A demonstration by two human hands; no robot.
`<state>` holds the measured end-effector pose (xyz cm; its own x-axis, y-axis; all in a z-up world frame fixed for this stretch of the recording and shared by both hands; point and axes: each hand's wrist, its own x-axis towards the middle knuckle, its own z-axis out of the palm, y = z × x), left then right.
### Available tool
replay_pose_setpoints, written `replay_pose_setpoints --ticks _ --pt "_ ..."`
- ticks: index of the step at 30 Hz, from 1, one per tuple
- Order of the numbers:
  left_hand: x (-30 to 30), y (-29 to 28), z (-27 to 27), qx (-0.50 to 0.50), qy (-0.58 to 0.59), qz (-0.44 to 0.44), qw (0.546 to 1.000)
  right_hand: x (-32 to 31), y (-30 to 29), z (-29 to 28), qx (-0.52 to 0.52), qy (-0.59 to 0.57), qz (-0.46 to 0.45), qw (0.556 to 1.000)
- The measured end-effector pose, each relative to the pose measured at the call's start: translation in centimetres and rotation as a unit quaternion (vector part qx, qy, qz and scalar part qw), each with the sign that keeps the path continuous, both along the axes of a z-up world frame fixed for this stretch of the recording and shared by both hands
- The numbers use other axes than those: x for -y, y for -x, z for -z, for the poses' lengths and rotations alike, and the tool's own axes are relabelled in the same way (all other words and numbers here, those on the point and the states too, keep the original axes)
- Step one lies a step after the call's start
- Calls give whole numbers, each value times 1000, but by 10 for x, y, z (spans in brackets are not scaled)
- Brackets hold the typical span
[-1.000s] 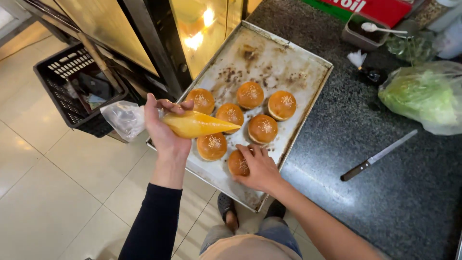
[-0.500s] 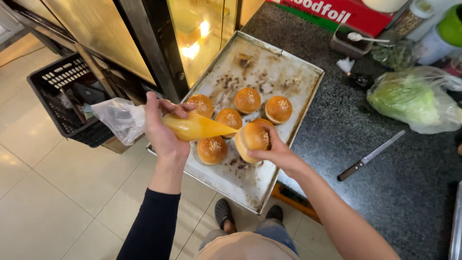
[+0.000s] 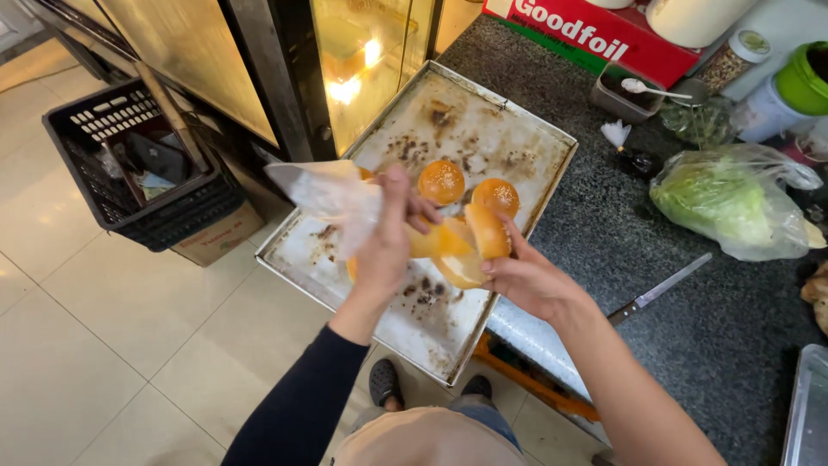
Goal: The recorder is preparing and assembling small burgers, adding sauce and lettuce.
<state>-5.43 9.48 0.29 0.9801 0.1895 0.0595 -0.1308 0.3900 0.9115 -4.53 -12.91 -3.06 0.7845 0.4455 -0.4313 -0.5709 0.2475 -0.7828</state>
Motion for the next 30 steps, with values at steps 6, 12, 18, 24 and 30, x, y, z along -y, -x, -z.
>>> replay_pose_setpoints --ticks 6,12,18,24,30 --pt "26 9 -10 19 -91 24 995 15 -1 -5 18 -24 -19 999" --pt "8 -14 -6 21 -54 18 998 22 -3 -10 52 -35 -51 997" --pt "12 -4 15 -11 -122 66 990 28 -10 -2 38 -6 -40 998" --pt "-12 -10 2 -12 -79 -8 997 20 -9 -12 50 -15 -53 997" --pt "-22 -16 13 7 -73 3 997 22 -13 -4 47 -15 -46 998"
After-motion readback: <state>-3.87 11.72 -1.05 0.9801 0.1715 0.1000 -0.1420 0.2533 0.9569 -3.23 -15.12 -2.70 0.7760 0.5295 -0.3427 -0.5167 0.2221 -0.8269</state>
